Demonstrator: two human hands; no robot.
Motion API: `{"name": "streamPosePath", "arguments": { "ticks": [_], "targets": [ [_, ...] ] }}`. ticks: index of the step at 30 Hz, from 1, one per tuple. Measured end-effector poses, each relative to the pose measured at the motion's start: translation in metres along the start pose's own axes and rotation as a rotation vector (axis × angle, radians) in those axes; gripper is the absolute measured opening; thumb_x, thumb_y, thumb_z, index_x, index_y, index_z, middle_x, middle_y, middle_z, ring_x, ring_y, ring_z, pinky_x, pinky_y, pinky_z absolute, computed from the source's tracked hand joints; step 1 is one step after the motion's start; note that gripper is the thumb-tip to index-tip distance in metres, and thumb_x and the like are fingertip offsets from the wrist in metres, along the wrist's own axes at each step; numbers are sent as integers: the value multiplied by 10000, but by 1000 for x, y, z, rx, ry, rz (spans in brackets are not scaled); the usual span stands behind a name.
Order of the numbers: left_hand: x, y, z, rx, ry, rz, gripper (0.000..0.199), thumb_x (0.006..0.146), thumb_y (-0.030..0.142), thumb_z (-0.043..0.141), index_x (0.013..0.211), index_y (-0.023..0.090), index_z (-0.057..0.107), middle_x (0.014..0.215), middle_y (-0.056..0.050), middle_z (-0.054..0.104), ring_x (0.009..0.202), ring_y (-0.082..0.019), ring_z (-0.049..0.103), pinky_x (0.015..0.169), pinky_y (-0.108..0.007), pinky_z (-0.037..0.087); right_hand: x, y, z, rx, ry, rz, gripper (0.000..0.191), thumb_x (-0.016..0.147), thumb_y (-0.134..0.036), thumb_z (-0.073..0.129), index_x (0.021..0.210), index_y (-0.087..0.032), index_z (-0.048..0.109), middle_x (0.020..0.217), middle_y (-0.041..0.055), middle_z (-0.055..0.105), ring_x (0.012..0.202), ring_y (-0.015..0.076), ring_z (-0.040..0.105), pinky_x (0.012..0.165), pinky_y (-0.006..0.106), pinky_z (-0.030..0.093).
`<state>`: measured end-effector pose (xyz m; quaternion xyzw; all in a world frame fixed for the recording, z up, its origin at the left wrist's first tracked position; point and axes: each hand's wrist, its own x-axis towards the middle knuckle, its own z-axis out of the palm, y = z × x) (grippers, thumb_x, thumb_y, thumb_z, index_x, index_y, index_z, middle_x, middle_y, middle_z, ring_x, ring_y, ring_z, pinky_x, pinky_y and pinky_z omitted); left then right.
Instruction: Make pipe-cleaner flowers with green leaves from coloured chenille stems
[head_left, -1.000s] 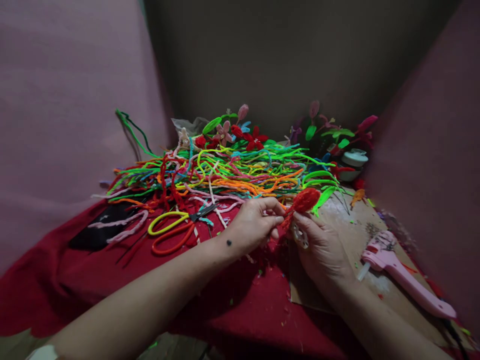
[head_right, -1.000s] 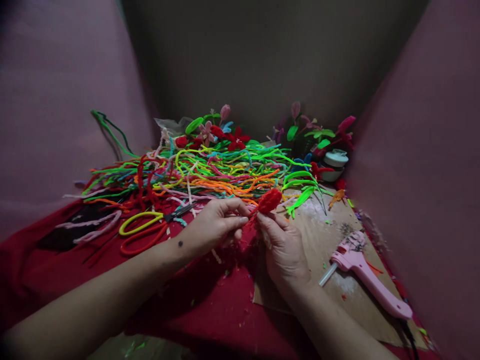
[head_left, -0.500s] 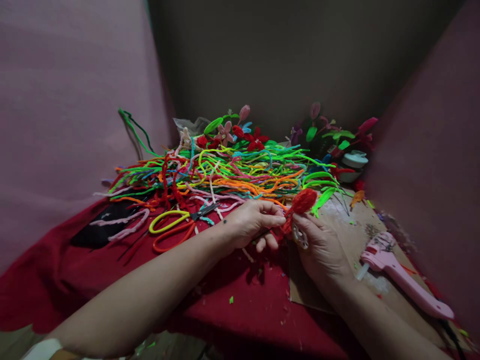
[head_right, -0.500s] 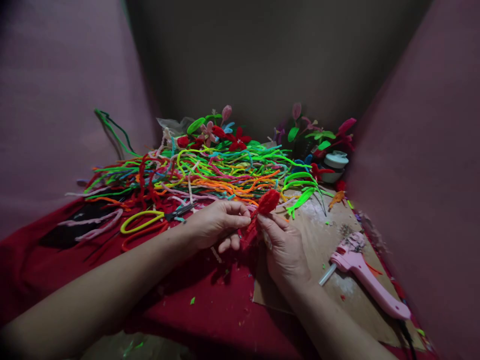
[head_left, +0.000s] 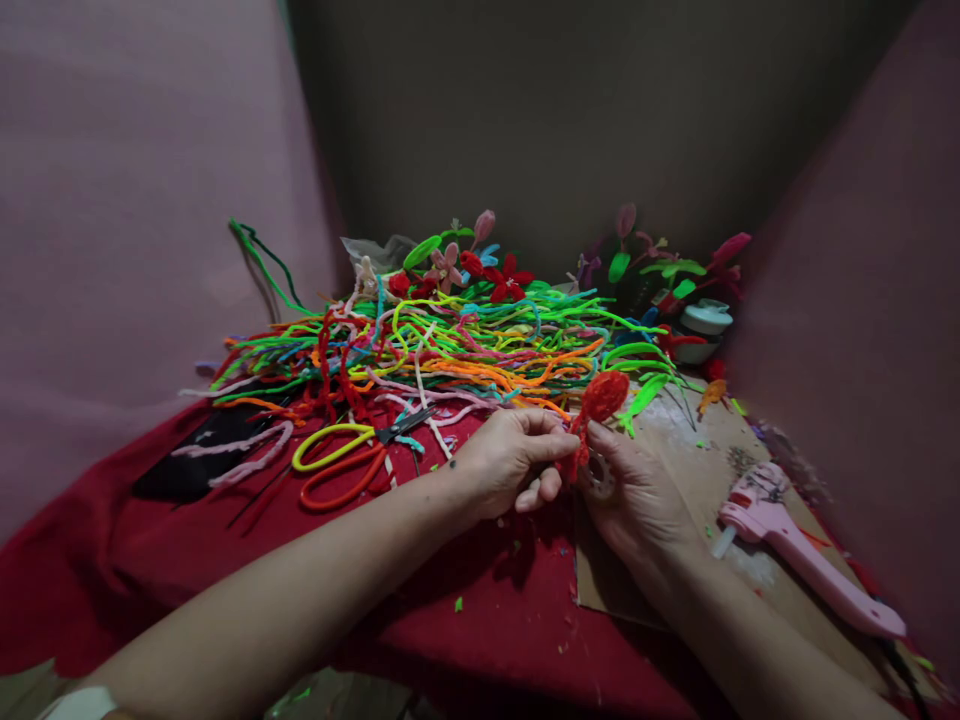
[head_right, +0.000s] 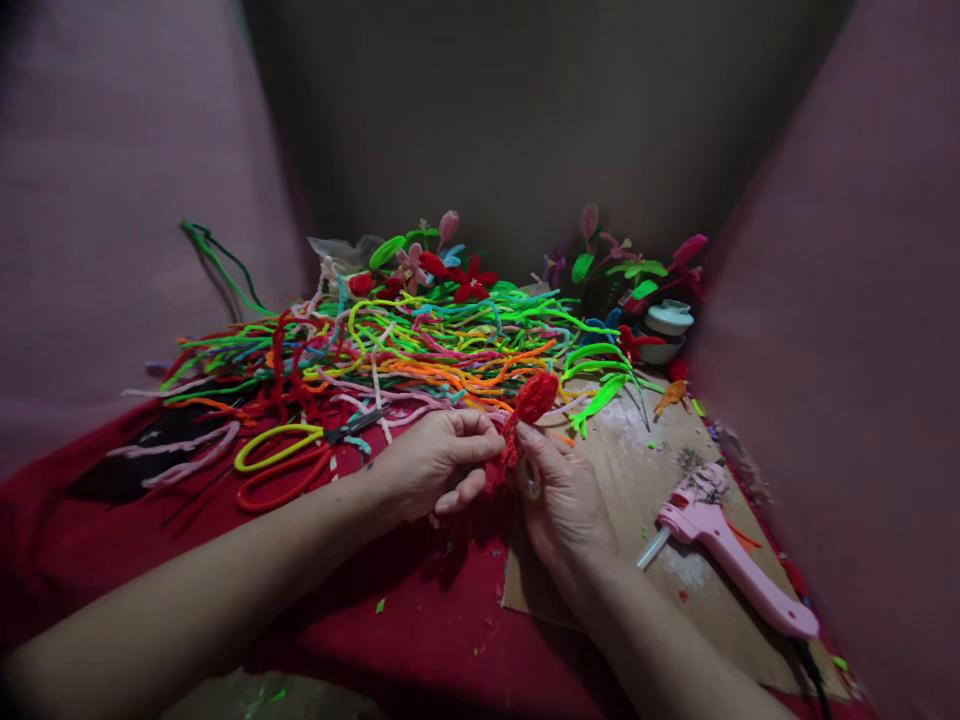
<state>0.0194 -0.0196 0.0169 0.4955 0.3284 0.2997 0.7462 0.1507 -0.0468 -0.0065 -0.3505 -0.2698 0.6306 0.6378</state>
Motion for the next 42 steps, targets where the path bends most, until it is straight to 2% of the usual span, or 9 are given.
{"name": "streamPosePath", "arguments": {
  "ticks": [6,11,14,17,21,26,33,39,42],
  "targets": [
    [2,-7,6,74,31,105,178,773,325,555,764,201,427,389,83,505,243,-70,376,292,-157,245,-1,0,2,52,-67,45,129,709,-265,674,763,-148,685,713,16,686,593,129,573,475,219,413],
    [-5,-9,12,664,273,436,133,831,252,479,711,194,485,602,30,521,540,-100,498,556,-214,389,-1,2,3,113,6,26,93,665,-209,702,734,-147,696,671,-13,681,589,103,568,505,194,431],
    [-8,-8,16,885,348,566,160,859,322,462,766,203,516,787,-4,534,744,-139,499,710,-247,376,0,5,5,145,43,4,49,645,-174,712,687,-156,694,628,-42,669,548,74,540,516,174,425],
    [-6,-6,18,830,351,477,265,873,397,421,710,199,488,680,24,470,649,-124,439,637,-236,346,-1,8,7,122,40,-46,25,648,-165,708,672,-166,699,617,-48,663,543,75,533,516,181,421],
    [2,-4,15,541,318,384,315,857,394,427,624,183,432,577,55,348,546,-93,329,532,-211,284,-4,11,10,102,19,-104,81,679,-193,697,753,-176,721,691,-34,692,605,95,568,582,206,453],
    [4,-5,15,319,247,312,353,814,433,483,583,177,404,524,69,322,469,-68,268,452,-202,223,-6,10,10,86,-2,-88,109,665,-217,716,761,-167,720,718,-12,704,618,114,590,625,230,472],
    [1,-1,17,403,262,338,326,822,363,470,565,178,392,510,68,324,465,-67,266,454,-199,239,-3,5,5,119,-99,-15,98,677,-213,717,761,-164,709,712,-8,699,608,117,587,618,240,483],
    [-4,-6,24,626,340,425,156,823,209,430,699,178,520,656,25,498,613,-102,452,595,-203,367,-1,6,8,210,-44,14,138,612,-197,745,743,-176,708,648,-39,695,561,101,597,595,219,499],
    [-7,-7,24,581,281,365,136,827,210,427,755,185,540,569,43,476,500,-86,444,510,-189,366,-1,3,9,245,-35,20,136,605,-198,749,732,-187,703,679,-42,710,562,91,613,592,203,509]
  ]
}}
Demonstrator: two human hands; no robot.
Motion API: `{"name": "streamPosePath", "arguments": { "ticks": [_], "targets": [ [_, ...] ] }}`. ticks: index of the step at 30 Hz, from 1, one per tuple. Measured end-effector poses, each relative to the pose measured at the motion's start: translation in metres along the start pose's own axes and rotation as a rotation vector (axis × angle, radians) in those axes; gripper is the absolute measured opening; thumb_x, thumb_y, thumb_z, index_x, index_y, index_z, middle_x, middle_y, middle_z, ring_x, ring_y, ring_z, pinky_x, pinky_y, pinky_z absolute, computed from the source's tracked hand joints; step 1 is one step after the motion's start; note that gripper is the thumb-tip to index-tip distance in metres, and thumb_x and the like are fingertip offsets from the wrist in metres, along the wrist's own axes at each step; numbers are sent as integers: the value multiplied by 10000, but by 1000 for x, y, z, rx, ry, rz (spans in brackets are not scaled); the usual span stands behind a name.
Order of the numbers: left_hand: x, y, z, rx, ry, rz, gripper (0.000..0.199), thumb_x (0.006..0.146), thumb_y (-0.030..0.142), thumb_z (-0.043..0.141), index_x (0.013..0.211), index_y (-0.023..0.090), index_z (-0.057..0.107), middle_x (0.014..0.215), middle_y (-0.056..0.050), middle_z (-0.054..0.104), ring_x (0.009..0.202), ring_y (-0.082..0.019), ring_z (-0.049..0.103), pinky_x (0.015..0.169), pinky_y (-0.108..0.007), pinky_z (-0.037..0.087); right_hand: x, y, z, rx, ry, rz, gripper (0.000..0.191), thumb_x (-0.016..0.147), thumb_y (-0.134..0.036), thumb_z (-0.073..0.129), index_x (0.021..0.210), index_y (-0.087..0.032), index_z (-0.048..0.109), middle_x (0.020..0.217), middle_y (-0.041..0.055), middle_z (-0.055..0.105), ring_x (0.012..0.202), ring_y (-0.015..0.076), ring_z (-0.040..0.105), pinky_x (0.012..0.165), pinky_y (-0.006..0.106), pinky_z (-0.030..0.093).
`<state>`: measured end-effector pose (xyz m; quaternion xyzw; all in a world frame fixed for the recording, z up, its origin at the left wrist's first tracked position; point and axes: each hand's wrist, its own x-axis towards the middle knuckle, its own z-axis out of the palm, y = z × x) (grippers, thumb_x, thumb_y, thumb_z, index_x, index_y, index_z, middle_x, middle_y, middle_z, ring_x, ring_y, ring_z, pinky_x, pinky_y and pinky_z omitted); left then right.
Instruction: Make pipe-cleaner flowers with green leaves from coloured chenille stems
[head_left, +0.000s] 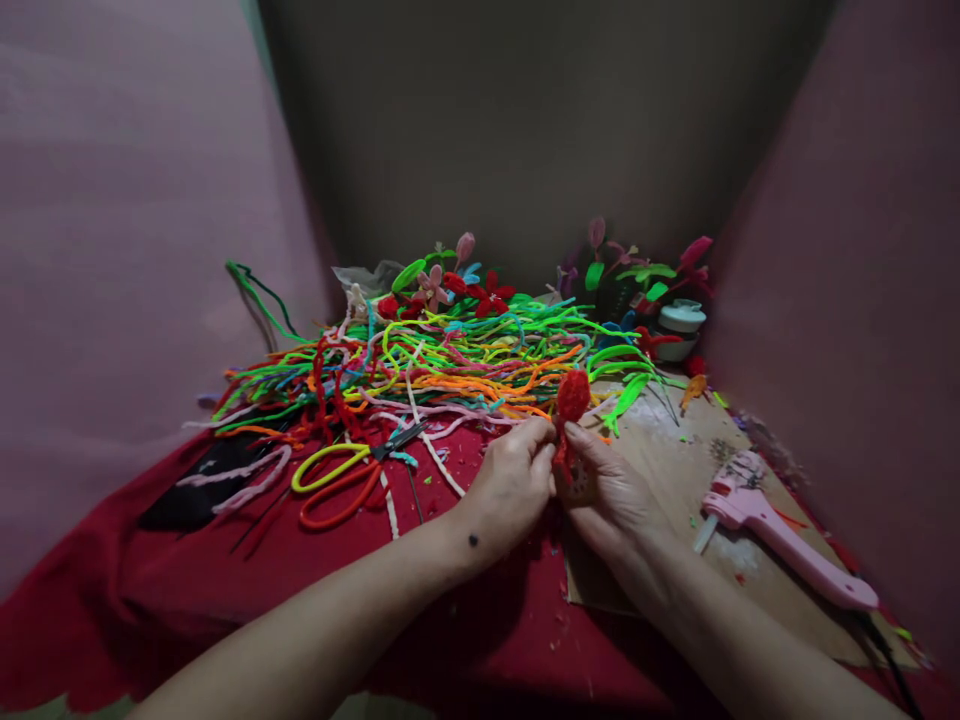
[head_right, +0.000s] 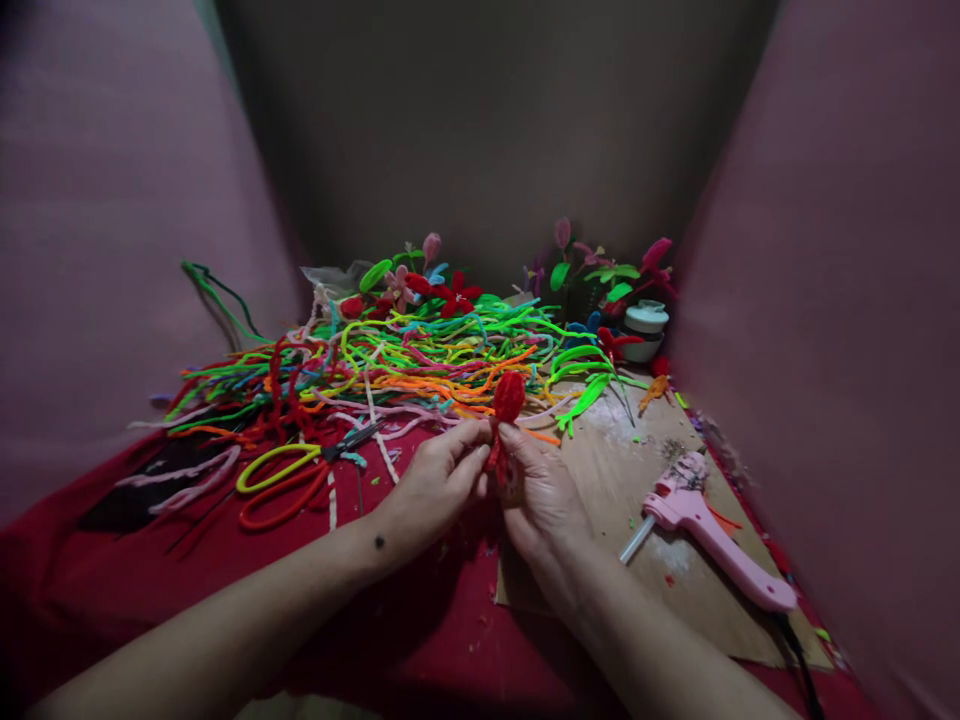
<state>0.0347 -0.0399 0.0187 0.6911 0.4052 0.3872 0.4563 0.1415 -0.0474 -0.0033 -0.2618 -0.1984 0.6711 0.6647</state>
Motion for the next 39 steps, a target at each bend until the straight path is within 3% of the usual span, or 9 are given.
{"name": "streamPosePath", "arguments": {
  "ticks": [5,9,13,18,22,26,31,35,39],
  "targets": [
    [-2,-1,-7,-412,-175,-284,119,819,307,483,846,191,491,403,78,482,257,-73,352,292,-163,258,0,-2,-1,44,13,58,85,630,-210,731,689,-162,694,664,-13,707,584,116,627,593,219,523],
    [-4,-4,-5,-638,-210,-330,182,763,301,582,799,180,451,438,47,558,296,-89,464,309,-165,370,-2,-3,-2,69,5,89,48,682,-217,703,687,-175,680,600,-30,680,475,101,591,469,201,494],
    [-5,-4,1,-635,-114,-320,222,722,255,622,752,182,415,431,47,570,312,-96,493,337,-189,433,-3,-4,-3,95,-44,121,55,701,-234,696,724,-188,677,607,-31,687,467,109,603,436,204,487],
    [-5,-2,6,-556,-84,-230,248,717,273,621,743,193,388,399,66,548,224,-76,400,249,-139,270,-1,-4,-1,155,38,109,58,667,-182,716,690,-163,667,622,-24,698,507,94,619,461,173,502],
    [-2,-3,7,-512,-85,-218,253,708,252,609,778,200,371,399,82,529,263,-97,451,280,-162,348,-2,-4,1,134,1,162,90,683,-226,698,699,-148,655,594,-6,683,368,115,559,299,209,429],
    [-4,0,8,-257,-49,-141,283,735,294,600,921,200,408,571,56,584,400,-123,557,349,-204,429,-1,-5,0,138,41,151,71,683,-201,690,672,-149,643,513,-29,645,311,108,514,271,206,385],
    [-13,5,17,526,107,211,243,835,244,504,1050,148,449,979,-104,619,885,-221,638,717,-329,518,2,-3,-2,190,144,85,77,634,-112,702,667,-169,662,615,-33,700,519,107,625,510,198,523],
    [-12,-5,26,1050,226,322,371,878,178,419,1238,114,358,1046,-128,607,799,-205,660,562,-267,501,1,-2,1,220,155,81,115,585,-91,719,646,-171,664,602,-44,691,567,112,626,589,213,540],
    [-11,-11,28,1305,299,519,419,878,118,392,1286,48,336,865,-92,638,657,-174,645,468,-238,458,0,-1,3,239,153,65,133,540,-101,737,621,-172,658,621,-43,692,617,122,631,633,226,546]
  ]
}}
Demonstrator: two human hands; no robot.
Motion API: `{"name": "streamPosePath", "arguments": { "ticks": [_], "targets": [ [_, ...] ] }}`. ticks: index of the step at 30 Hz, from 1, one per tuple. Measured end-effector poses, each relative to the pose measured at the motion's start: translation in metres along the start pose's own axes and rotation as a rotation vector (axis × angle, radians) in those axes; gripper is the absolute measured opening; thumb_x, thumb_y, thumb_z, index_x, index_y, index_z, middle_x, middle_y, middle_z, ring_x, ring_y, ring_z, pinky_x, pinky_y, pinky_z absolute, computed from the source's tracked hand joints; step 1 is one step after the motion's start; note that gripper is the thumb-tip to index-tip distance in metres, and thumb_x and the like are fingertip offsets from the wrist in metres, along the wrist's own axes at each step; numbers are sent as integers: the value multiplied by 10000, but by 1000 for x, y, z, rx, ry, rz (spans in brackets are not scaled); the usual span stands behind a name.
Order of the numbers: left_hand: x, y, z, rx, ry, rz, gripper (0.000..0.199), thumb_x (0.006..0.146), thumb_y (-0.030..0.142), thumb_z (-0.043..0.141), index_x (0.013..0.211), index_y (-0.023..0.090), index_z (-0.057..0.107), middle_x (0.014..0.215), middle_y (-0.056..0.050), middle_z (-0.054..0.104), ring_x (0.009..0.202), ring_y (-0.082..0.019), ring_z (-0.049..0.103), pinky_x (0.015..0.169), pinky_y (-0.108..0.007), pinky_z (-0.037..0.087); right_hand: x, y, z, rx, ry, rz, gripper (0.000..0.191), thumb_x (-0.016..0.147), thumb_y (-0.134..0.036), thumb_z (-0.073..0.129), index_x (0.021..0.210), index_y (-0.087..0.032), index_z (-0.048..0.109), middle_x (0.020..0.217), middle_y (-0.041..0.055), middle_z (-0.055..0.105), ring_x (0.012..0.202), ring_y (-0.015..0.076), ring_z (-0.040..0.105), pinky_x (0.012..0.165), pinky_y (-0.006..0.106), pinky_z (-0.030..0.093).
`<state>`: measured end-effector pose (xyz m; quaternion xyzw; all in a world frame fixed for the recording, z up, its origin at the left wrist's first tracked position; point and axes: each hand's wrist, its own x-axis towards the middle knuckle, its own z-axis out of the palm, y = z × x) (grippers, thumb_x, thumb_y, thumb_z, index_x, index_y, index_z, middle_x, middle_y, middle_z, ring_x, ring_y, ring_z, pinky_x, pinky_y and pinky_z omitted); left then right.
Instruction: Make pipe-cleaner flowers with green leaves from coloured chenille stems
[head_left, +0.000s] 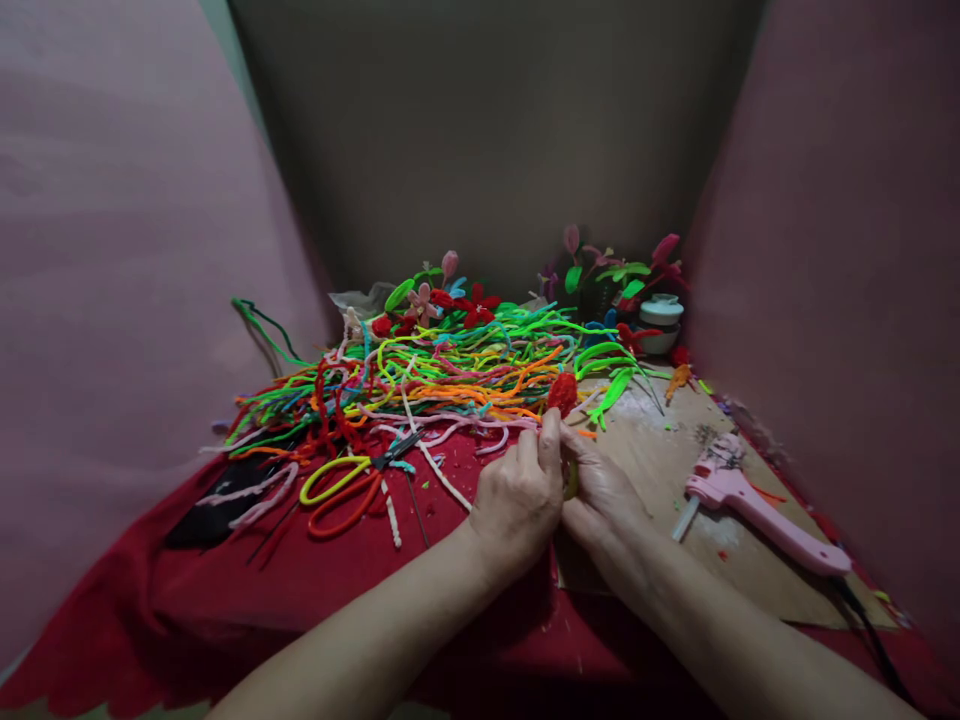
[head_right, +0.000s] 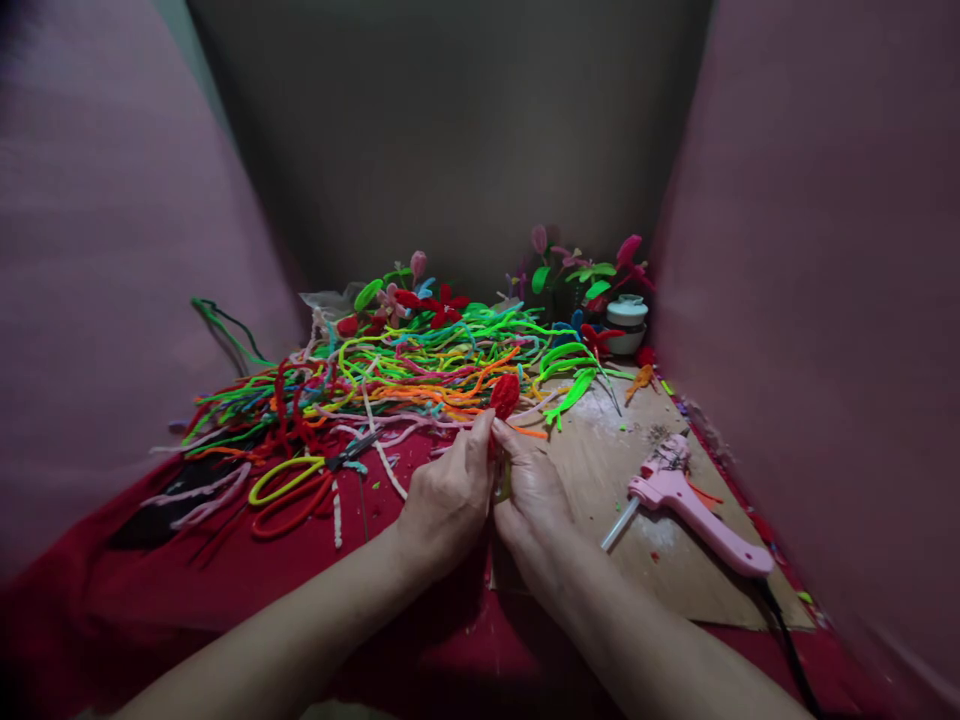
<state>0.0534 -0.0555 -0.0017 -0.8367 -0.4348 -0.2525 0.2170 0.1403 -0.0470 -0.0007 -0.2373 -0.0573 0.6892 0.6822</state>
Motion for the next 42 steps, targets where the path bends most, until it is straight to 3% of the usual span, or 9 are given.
{"name": "streamPosePath", "arguments": {
  "ticks": [5,10,12,15,19,26,31,36,42],
  "targets": [
    [1,-6,1,29,47,86,335,859,74,401,1178,-5,468,753,-95,655,646,-181,639,561,-263,503,1,0,0,5,-4,-15,140,536,-93,731,630,-168,658,644,-32,699,688,145,651,656,240,548],
    [3,-5,-2,-270,-56,-56,367,849,89,422,1215,59,437,1066,-137,641,934,-196,632,773,-280,520,3,1,-2,8,12,-17,128,563,-111,725,665,-166,670,631,-31,700,670,147,658,654,245,548],
    [5,-1,-6,-363,-118,-130,340,857,113,416,1195,92,444,1097,-122,624,973,-186,617,808,-276,508,4,2,-4,9,18,-29,128,565,-108,724,667,-166,674,633,-29,701,661,141,657,658,235,544],
    [8,4,-10,-316,-196,-201,265,885,175,401,1135,122,471,1020,-107,628,914,-190,630,728,-271,514,4,2,-4,8,22,-36,127,557,-94,722,651,-164,672,645,-24,708,678,145,661,659,233,541],
    [8,4,-8,-110,-226,-183,246,914,205,361,1130,156,469,936,-72,622,714,-171,646,505,-230,452,4,4,-3,12,17,-28,111,549,-99,710,629,-162,666,614,-26,700,680,164,664,650,253,543],
    [7,-8,1,-110,-104,-123,202,917,246,369,1021,179,529,849,-49,649,658,-144,630,508,-212,430,6,7,-5,5,-12,-51,101,565,-91,703,622,-158,655,578,-40,676,537,103,610,608,211,521],
    [5,-21,5,-342,82,22,235,906,188,372,1066,132,533,871,-76,680,778,-148,650,658,-226,508,-3,4,0,-31,-13,-70,110,577,-106,722,659,-154,665,569,-34,680,476,96,585,479,195,477],
    [1,-28,1,-582,225,15,205,885,174,430,1051,155,550,925,-71,691,838,-133,657,748,-232,530,-14,0,6,-73,-62,-104,138,543,-70,740,652,-131,680,542,-27,666,458,77,567,452,164,447],
    [0,-27,-2,-350,194,104,236,897,147,385,1091,117,513,882,-91,692,782,-145,669,679,-223,528,-14,4,9,-64,-73,-154,148,540,-103,732,667,-165,687,605,-25,691,537,103,598,533,192,478]
  ]
}}
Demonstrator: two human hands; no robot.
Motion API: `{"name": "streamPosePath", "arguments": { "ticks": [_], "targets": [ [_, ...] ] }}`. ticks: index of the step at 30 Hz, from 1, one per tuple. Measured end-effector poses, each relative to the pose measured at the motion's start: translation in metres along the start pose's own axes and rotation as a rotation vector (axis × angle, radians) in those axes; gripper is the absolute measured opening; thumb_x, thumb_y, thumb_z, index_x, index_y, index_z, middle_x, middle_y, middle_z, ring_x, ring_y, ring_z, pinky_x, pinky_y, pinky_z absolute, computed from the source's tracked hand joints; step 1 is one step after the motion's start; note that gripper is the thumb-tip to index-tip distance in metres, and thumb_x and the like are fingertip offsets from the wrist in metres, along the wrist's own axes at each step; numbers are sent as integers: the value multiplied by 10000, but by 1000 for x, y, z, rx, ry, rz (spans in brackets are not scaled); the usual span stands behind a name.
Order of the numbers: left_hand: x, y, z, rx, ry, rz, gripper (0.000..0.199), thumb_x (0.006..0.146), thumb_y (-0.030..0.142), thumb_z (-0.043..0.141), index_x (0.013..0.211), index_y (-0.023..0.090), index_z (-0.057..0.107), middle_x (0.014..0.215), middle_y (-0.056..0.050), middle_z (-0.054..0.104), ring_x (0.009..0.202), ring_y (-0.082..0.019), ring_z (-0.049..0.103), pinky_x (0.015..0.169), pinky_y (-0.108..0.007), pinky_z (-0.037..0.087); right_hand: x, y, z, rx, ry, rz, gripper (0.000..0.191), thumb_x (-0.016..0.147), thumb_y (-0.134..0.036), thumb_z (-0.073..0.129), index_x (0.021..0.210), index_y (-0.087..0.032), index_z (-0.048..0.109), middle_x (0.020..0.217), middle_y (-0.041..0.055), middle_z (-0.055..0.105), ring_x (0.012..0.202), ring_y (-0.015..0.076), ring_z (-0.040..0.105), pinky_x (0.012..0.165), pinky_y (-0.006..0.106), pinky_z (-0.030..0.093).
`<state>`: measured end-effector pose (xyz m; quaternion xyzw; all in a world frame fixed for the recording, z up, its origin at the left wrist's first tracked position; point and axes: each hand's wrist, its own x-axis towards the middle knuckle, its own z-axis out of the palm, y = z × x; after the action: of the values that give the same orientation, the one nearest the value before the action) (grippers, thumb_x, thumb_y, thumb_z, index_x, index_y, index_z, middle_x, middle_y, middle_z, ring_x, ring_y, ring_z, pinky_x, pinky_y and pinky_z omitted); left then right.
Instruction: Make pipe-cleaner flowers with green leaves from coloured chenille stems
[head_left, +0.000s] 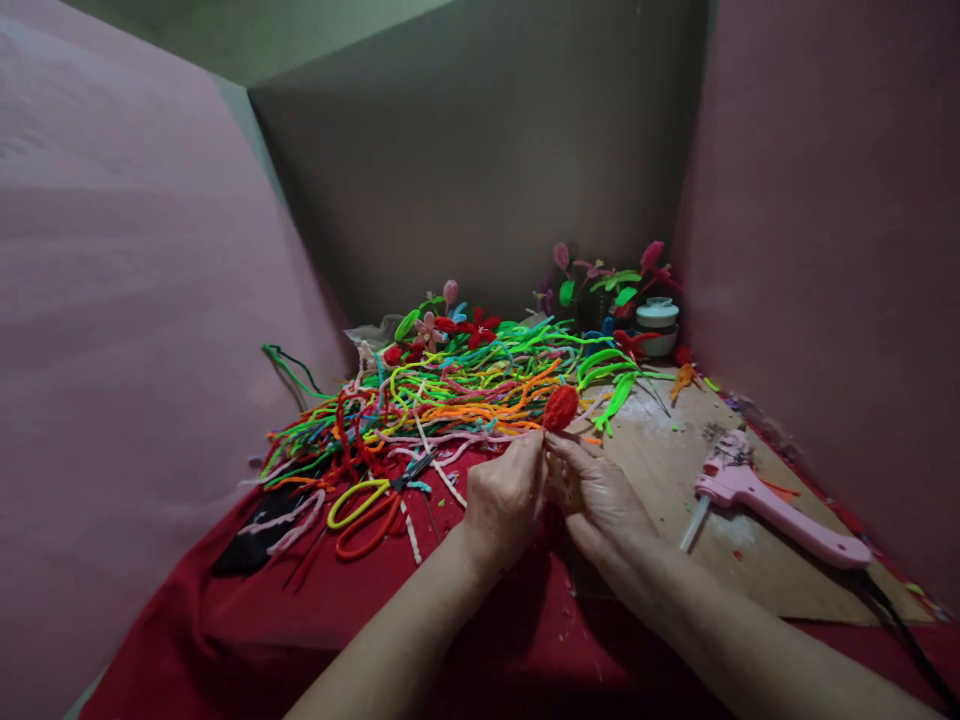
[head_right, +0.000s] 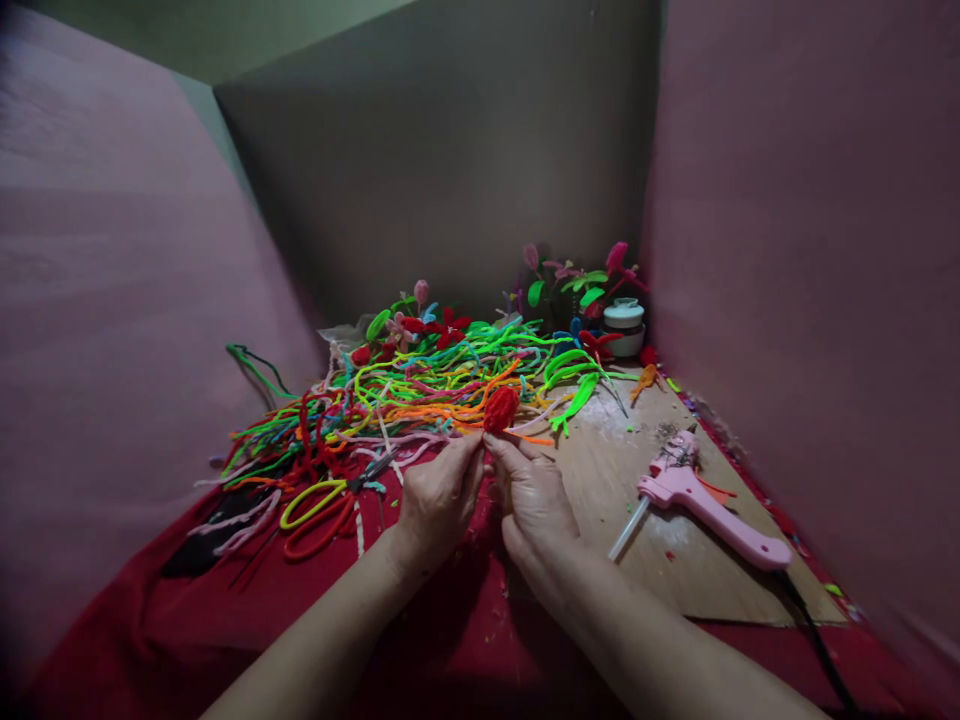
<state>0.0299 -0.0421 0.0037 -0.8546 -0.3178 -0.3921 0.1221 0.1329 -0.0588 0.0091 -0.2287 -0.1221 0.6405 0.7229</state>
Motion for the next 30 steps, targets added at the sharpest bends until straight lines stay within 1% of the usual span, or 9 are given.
{"name": "streamPosePath", "arguments": {
  "ticks": [2,6,8,12,18,20,22,27,30],
  "targets": [
    [0,3,0,75,0,10,254,897,152,387,1125,110,488,883,-97,696,732,-144,674,639,-213,517,0,1,0,5,6,0,123,543,-116,727,640,-173,677,583,-32,681,516,101,581,513,195,464],
    [-2,8,1,162,57,-91,262,897,185,422,1151,128,447,848,-70,704,560,-115,649,507,-189,464,-2,1,0,12,10,14,122,538,-118,730,636,-164,673,584,-37,676,527,84,574,519,177,449],
    [-3,8,1,188,75,-47,274,895,175,430,1163,117,443,831,-73,706,542,-115,643,500,-194,457,-2,2,0,13,9,14,119,545,-118,728,642,-163,674,589,-41,675,520,79,567,517,177,443],
    [-5,5,2,201,62,71,338,888,123,415,1222,72,438,878,-124,711,639,-144,673,586,-215,507,0,3,-1,6,0,-4,94,568,-128,714,647,-165,679,578,-38,670,513,94,563,547,205,458],
    [-3,0,-1,-13,82,58,325,873,123,444,1190,87,507,972,-134,703,852,-164,677,767,-251,540,-3,0,1,-34,-1,-24,123,551,-116,720,662,-168,705,600,-22,685,543,109,576,548,205,461],
    [1,0,-5,-162,92,-31,293,871,138,450,1145,117,552,973,-108,705,853,-148,673,779,-243,535,-6,-4,2,-77,-38,-37,128,552,-122,720,672,-166,716,629,-11,694,579,115,588,585,210,466],
    [5,3,-10,-324,101,-173,249,860,154,472,1071,147,605,919,-67,714,791,-125,669,748,-224,531,-8,-7,4,-133,-73,-64,148,556,-139,722,703,-156,727,651,-4,697,607,114,586,606,211,456],
    [10,13,-21,-686,75,-594,184,815,220,545,941,168,669,757,-20,694,652,-110,634,569,-191,499,-11,-10,2,-237,-50,-100,160,575,-194,743,730,-155,733,647,-29,673,578,78,520,528,187,374],
    [10,17,-25,-844,70,-750,198,788,244,574,935,161,677,625,-1,642,567,-108,598,475,-184,448,-11,-8,0,-244,-60,-85,155,583,-217,750,723,-154,727,636,-29,658,576,80,511,523,190,365]
  ]
}}
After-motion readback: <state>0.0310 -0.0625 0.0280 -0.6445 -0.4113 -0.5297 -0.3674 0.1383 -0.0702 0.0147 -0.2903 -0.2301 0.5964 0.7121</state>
